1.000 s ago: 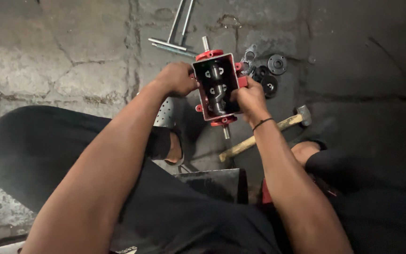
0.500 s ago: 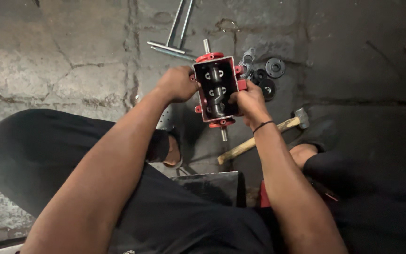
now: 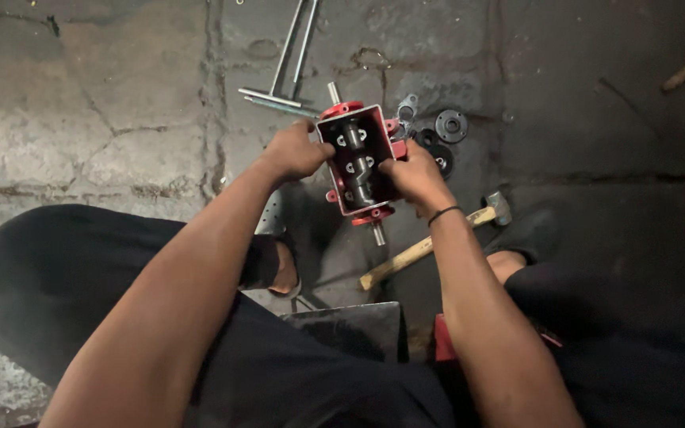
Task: The person uses a hammer to tap metal rods into a red mechanical housing. They then insert a crankshaft into the housing and tap it into place with the hammer. Finally, they insert small washers into the housing.
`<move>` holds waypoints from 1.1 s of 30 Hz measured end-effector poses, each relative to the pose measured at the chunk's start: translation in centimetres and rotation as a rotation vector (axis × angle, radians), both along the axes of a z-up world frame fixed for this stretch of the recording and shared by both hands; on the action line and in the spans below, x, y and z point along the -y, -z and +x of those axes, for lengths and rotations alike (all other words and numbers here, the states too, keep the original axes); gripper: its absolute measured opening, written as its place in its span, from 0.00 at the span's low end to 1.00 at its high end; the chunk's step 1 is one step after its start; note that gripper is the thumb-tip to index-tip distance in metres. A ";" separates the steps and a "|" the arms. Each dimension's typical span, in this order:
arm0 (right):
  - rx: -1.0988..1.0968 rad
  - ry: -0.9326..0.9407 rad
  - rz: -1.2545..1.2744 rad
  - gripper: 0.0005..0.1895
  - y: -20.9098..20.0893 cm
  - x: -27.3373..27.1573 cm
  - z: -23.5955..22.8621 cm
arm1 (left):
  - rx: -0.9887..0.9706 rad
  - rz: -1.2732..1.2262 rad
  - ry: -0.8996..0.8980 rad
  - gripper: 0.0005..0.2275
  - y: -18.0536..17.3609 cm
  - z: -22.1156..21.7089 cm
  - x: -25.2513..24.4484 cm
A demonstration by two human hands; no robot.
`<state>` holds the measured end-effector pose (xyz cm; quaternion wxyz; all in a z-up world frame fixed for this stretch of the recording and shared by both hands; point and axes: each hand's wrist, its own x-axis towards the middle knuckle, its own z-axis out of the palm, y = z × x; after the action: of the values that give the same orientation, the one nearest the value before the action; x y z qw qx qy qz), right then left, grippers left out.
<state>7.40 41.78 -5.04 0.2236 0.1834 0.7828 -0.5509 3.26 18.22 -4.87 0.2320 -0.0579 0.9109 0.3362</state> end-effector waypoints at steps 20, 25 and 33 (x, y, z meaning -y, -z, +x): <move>-0.076 0.115 -0.289 0.28 4.0 -3.4 -0.2 | 0.056 0.222 0.122 0.21 4.5 0.3 -3.2; -0.247 -0.031 0.050 0.26 4.8 -2.9 -1.5 | 0.212 0.288 -0.040 0.17 0.8 0.7 -2.8; -0.381 -0.221 0.226 0.28 0.5 -1.0 -1.8 | 0.086 0.093 -0.141 0.16 1.9 0.2 0.0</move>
<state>5.60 42.78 -5.54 0.1089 0.0130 0.8828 -0.4567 3.41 18.23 -6.78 0.2491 -0.1257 0.8771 0.3908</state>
